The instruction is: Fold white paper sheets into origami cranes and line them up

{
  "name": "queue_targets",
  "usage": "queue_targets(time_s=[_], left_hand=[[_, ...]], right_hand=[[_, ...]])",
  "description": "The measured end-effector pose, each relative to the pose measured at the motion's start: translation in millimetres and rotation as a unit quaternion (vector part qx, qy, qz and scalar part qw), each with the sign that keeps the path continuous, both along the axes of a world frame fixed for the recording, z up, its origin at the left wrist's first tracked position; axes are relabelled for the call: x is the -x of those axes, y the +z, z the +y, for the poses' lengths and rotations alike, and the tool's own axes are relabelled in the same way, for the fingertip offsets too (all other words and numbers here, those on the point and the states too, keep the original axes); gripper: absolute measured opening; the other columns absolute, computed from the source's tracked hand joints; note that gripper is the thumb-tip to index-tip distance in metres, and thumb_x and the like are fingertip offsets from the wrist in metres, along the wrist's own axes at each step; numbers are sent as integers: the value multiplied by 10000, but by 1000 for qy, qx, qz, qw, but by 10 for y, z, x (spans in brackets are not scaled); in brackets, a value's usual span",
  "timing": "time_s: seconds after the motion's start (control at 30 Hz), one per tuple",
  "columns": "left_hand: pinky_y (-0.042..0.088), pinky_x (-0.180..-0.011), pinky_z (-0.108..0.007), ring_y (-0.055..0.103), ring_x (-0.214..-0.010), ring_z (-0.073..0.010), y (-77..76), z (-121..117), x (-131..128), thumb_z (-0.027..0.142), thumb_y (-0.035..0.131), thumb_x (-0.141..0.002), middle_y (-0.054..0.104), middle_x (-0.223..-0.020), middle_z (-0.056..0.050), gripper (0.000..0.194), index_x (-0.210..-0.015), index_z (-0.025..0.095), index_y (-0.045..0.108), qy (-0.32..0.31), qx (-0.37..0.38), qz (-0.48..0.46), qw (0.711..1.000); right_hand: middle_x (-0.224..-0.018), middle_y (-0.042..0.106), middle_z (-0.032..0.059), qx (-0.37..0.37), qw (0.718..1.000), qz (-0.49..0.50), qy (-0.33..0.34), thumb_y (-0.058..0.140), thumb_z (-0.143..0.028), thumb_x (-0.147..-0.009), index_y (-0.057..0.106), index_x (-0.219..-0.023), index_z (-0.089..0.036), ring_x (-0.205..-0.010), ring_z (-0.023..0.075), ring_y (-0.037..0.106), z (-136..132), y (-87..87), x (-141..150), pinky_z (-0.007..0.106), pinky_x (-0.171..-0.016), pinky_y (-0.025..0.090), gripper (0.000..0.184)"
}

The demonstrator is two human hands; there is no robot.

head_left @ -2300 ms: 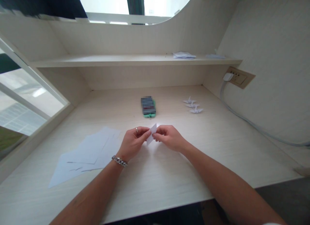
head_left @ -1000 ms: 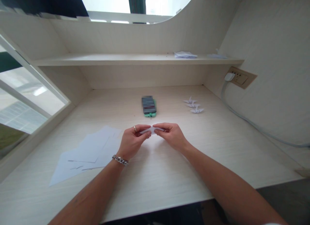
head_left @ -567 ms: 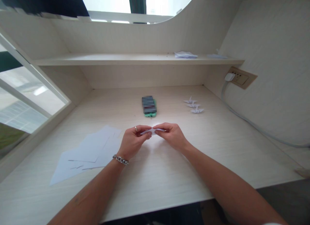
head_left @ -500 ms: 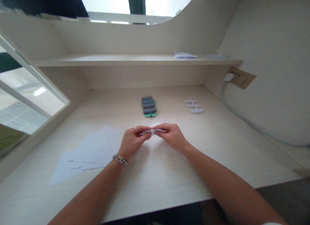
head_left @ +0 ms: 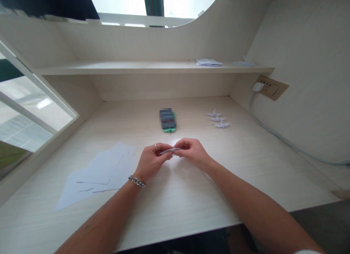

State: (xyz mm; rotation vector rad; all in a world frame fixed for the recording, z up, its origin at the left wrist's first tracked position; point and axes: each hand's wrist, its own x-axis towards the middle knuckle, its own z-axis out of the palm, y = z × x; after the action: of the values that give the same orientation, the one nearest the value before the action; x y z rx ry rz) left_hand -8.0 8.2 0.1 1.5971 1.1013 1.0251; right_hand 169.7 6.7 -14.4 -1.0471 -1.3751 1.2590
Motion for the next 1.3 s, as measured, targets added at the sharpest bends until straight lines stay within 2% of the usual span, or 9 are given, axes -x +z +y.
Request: queue_targets(time_s=[0.33, 0.47, 0.67, 0.83, 1.13, 1.3], left_hand=[[529, -640, -260, 663, -666, -161, -4, -1, -4, 296, 749, -705, 728, -733, -52, 199, -821, 137, 721, -14, 7, -10, 1000], [529, -618, -257, 659, -647, -156, -21, 11, -4, 319, 751, -711, 721, -717, -51, 221, -818, 130, 712, -22, 16, -27, 999], [536, -597, -252, 651, -606, -143, 27, 9, -12, 265, 765, -681, 703, -669, -35, 176, -767, 124, 704, -18, 61, -67, 996], [536, -584, -242, 642, -585, -128, 62, 3, -12, 236, 776, -658, 696, -667, -19, 160, -750, 130, 700, -15, 93, -92, 991], [503, -587, -219, 621, -604, -114, 62, -13, -9, 208, 770, -653, 691, -662, -18, 132, -728, 133, 692, -13, 49, -78, 996], [502, -581, -228, 615, -600, -118, 58, 2, 5, 205, 771, -647, 691, -658, -20, 126, -719, 132, 698, -12, 68, -84, 994]], right_hand=[[-697, 676, 18, 35, 999, 9, 14, 746, -271, -644, 720, -786, -141, -637, 118, 571, -4, -1, -5, 249, -612, 429, 195], [-702, 686, 32, 39, 999, 2, 16, 728, -283, -666, 724, -777, -136, -654, 129, 594, -17, 13, 4, 260, -632, 456, 186], [-655, 672, 15, 83, 995, 53, -4, 766, -252, -602, 721, -726, -146, -627, 130, 617, -54, 63, 42, 277, -633, 507, 169], [-683, 678, 8, 99, 992, 84, 3, 753, -229, -609, 731, -732, -159, -613, 121, 629, -68, 98, 57, 269, -622, 529, 142], [-669, 693, 20, 93, 993, 67, 13, 752, -223, -615, 748, -750, -151, -598, 121, 638, -71, 116, 35, 256, -606, 541, 153], [-708, 707, 29, 106, 991, 81, 9, 755, -233, -613, 756, -780, -146, -601, 137, 660, -67, 111, 21, 291, -633, 565, 188]])
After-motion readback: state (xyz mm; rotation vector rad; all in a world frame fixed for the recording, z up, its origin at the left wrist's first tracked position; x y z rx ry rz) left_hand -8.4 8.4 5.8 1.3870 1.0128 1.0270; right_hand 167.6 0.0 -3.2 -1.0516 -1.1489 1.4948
